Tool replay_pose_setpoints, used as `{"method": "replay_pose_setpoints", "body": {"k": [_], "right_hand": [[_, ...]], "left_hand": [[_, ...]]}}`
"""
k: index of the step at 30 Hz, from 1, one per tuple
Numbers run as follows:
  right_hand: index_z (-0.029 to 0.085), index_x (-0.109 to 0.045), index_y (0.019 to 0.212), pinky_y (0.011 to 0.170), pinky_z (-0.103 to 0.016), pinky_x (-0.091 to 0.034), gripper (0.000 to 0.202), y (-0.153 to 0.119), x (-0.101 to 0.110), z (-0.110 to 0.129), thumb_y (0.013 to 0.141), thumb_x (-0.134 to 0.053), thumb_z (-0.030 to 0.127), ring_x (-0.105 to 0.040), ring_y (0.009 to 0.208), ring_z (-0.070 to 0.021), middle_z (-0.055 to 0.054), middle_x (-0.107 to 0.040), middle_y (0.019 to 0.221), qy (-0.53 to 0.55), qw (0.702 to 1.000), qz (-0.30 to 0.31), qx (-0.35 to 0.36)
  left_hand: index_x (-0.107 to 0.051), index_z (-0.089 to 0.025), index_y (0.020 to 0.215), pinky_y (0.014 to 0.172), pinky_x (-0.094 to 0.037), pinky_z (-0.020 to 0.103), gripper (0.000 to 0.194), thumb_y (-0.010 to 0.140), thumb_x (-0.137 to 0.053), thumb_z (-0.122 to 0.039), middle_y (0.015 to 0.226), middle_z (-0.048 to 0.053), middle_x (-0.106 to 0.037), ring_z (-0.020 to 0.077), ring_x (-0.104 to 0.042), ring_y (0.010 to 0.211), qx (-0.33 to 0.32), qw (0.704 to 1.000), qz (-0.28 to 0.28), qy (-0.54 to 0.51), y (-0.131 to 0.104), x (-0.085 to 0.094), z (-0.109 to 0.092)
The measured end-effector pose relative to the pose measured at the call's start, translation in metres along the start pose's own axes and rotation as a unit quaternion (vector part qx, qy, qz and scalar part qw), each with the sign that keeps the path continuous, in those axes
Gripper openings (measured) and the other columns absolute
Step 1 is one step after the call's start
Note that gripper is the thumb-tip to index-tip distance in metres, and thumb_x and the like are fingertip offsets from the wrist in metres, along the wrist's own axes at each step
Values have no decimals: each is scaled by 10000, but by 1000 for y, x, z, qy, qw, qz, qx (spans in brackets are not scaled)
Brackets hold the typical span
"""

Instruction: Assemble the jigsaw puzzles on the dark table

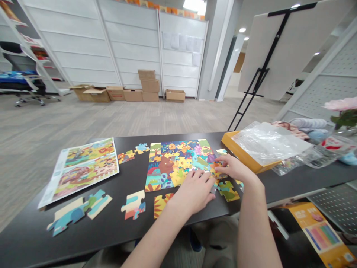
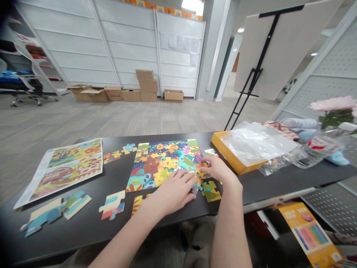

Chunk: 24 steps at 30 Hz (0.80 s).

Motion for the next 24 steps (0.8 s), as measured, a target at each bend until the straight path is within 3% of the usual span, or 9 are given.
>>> {"method": "replay_pose_setpoints", "body": {"k": [6, 14, 24], "right_hand": [[150, -778, 1063, 717, -340, -511, 475, -1, 1, -1, 639, -850, 353, -632, 753, -221, -74, -693, 839, -35, 998, 18, -46], [145, -768, 1044, 712, -317, -514, 456, -1, 0, -4, 624, -855, 302, -649, 795, -222, -93, -721, 923, -8, 998, 35, -60], [128, -756, 1075, 720, -301, -525, 446, -4, 0, 0, 658, -821, 271, -656, 812, -221, -79, -704, 886, -19, 996, 44, -74]], "left_hand": [[-526, -202, 1353, 1088, -412, 471, 486, 924, -655, -393, 1299, 109, -640, 309, -551, 1247, 0, 1000, 15, -13, -1, 4, -1], [-537, -186, 1334, 1075, -428, 476, 564, 872, -705, -462, 1296, 119, -637, 320, -549, 1236, -6, 999, 18, -47, -5, 7, 4], [-497, -206, 1414, 1118, -402, 498, 669, 821, -753, -384, 1303, 119, -634, 324, -534, 1258, -12, 992, 30, -122, -14, 11, 12]]}}
Point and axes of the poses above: each hand's wrist, its own y-axis towards the middle knuckle, its own x-axis out of the back of the hand, z = x × y, the point moved 2 cm from there along y, towards the middle knuckle
